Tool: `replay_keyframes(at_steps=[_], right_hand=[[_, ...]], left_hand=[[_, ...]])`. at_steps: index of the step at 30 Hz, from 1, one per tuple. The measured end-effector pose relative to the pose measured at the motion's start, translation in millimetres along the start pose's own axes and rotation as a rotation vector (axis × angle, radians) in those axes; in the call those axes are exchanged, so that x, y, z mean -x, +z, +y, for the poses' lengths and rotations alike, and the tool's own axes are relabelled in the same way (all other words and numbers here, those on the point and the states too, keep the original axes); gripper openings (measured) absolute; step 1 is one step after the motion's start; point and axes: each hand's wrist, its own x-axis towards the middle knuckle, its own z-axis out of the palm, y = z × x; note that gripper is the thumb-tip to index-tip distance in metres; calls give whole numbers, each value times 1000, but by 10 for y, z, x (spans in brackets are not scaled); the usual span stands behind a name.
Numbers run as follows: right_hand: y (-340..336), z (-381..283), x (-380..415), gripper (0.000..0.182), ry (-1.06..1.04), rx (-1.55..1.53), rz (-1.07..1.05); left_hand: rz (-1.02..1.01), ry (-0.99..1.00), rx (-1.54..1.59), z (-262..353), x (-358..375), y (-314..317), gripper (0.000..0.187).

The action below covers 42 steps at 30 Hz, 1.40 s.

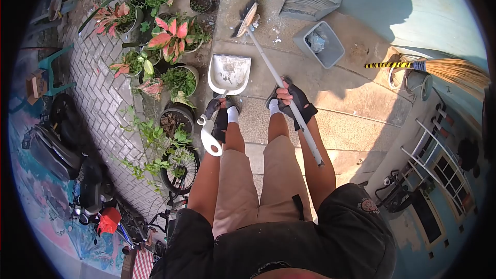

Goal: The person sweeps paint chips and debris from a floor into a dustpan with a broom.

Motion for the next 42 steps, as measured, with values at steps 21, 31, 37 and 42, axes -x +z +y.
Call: replay_keyframes(at_steps=[21, 31, 37, 42], right_hand=[[72, -170, -357, 37, -63, 1863, 1123], [37, -384, -561, 33, -135, 1738, 1139], [-79, 12, -91, 30, -18, 1991, 941], [467, 256, 451, 46, -28, 1774, 894]], left_hand=[[-78, 327, -44, 355, -1314, 233, 10], [-178, 410, -159, 297, -1701, 352, 5], [-269, 276, 117, 171, -1754, 468, 7], [-263, 499, -176, 183, -1640, 316, 7]])
